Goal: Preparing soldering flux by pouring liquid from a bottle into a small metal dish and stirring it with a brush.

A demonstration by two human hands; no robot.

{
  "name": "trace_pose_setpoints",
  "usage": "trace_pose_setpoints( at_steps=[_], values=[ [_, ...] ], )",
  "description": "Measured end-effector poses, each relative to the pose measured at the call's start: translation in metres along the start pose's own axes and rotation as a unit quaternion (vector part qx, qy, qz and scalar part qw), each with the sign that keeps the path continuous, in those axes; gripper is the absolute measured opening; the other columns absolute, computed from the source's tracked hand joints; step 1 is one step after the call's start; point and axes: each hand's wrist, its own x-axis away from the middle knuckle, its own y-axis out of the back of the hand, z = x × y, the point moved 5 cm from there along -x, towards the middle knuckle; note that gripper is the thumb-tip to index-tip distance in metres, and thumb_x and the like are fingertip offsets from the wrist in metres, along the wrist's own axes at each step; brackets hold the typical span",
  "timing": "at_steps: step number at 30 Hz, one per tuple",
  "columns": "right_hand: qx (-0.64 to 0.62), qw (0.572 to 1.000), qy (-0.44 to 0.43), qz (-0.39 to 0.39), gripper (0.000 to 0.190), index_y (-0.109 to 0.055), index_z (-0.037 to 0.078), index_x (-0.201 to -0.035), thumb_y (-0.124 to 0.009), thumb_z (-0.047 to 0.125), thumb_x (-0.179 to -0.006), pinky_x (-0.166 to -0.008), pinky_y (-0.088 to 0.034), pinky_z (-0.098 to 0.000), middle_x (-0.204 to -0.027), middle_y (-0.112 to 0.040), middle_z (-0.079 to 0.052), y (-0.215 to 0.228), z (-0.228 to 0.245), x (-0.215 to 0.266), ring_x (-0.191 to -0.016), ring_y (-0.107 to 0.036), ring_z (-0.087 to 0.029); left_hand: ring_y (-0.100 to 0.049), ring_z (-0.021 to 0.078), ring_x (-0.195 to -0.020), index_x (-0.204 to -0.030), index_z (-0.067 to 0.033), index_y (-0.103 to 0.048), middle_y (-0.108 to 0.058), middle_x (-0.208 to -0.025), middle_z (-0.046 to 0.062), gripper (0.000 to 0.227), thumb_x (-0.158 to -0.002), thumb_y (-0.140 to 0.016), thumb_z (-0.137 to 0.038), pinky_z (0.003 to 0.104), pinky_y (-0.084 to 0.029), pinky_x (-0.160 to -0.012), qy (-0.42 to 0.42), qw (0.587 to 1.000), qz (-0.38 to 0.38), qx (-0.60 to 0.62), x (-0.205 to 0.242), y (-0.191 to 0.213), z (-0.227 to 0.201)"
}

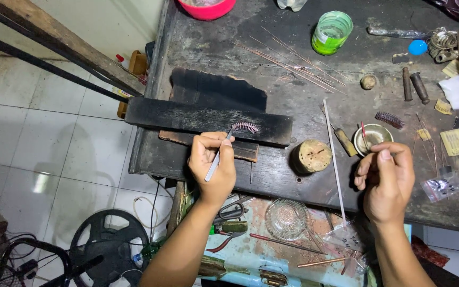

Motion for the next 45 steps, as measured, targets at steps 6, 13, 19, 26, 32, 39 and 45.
trace_pose_setpoints(
  at_steps=[6, 13, 19, 26, 32, 39, 45],
  values=[
    [-0.001, 1.000, -0.003, 0.000, 0.013, -0.048, 0.010, -0.114, -0.044, 0.022, -0.114, -0.042, -0.036, -0.0229, -0.070, -0.049, -0.007, 0.000, -0.001, 0.000, -0.049, -0.046, -0.013, -0.065, 0.0242, -0.089, -0.089, -0.0008, -0.050, -0.059, -0.091, 0.016, 0.009, -0.094, -0.054, 0.005, 0.036, -0.064, -0.084, -0.002, 1.000, -0.002, 0.006, 0.000, 0.000, 0.000],
    [0.018, 0.999, -0.007, -0.028, 0.015, -0.049, 0.010, -0.113, -0.044, 0.024, -0.112, -0.042, -0.033, -0.0221, -0.067, -0.049, -0.009, 0.001, -0.007, -0.002, -0.048, -0.045, -0.014, -0.066, 0.0188, -0.074, -0.092, -0.0037, -0.046, -0.060, -0.087, 0.016, 0.014, -0.100, -0.057, -0.007, 0.025, -0.053, -0.064, -0.022, 0.999, 0.021, -0.013, 0.014, -0.002, -0.020],
    [0.010, 1.000, 0.011, -0.012, 0.017, -0.049, 0.007, -0.111, -0.045, 0.024, -0.109, -0.039, -0.034, -0.0218, -0.064, -0.050, -0.009, -0.001, 0.005, -0.003, -0.045, -0.046, -0.013, -0.069, 0.0286, -0.065, -0.079, 0.0067, -0.059, -0.068, -0.075, 0.019, 0.005, -0.081, -0.064, 0.006, 0.033, -0.059, -0.056, -0.246, 0.946, 0.208, -0.026, 0.064, -0.042, -0.057],
    [-0.017, 0.999, 0.017, 0.030, 0.014, -0.049, 0.008, -0.111, -0.043, 0.021, -0.111, -0.042, -0.039, -0.0220, -0.068, -0.052, -0.004, -0.002, 0.006, -0.004, -0.049, -0.047, -0.010, -0.066, 0.0329, -0.068, -0.086, 0.0106, -0.058, -0.065, -0.079, 0.023, 0.011, -0.088, -0.068, 0.006, 0.036, -0.057, -0.058, -0.197, 0.910, 0.363, 0.019, 0.094, -0.071, -0.044],
    [-0.016, 0.999, 0.011, 0.026, 0.015, -0.049, 0.008, -0.111, -0.044, 0.022, -0.110, -0.042, -0.040, -0.0227, -0.068, -0.052, -0.005, -0.003, 0.008, -0.004, -0.050, -0.047, -0.011, -0.066, 0.0333, -0.069, -0.086, 0.0104, -0.058, -0.064, -0.080, 0.024, 0.013, -0.088, -0.071, 0.006, 0.036, -0.057, -0.061, -0.183, 0.910, 0.371, 0.024, 0.093, -0.076, -0.044],
    [-0.014, 0.999, 0.024, 0.038, 0.014, -0.048, 0.008, -0.112, -0.044, 0.021, -0.110, -0.043, -0.042, -0.0226, -0.069, -0.052, -0.005, -0.001, 0.004, -0.005, -0.051, -0.047, -0.011, -0.067, 0.0343, -0.071, -0.087, 0.0111, -0.059, -0.065, -0.081, 0.025, 0.012, -0.088, -0.070, 0.007, 0.036, -0.059, -0.061, -0.179, 0.906, 0.382, 0.023, 0.093, -0.078, -0.044],
    [-0.018, 1.000, -0.005, 0.019, 0.015, -0.048, 0.008, -0.110, -0.045, 0.023, -0.109, -0.042, -0.038, -0.0228, -0.067, -0.052, -0.007, -0.004, 0.009, -0.004, -0.048, -0.046, -0.012, -0.067, 0.0349, -0.072, -0.088, 0.0111, -0.058, -0.066, -0.082, 0.025, 0.012, -0.089, -0.069, 0.007, 0.037, -0.059, -0.062, -0.181, 0.906, 0.381, 0.023, 0.095, -0.079, -0.042]
  ],
)
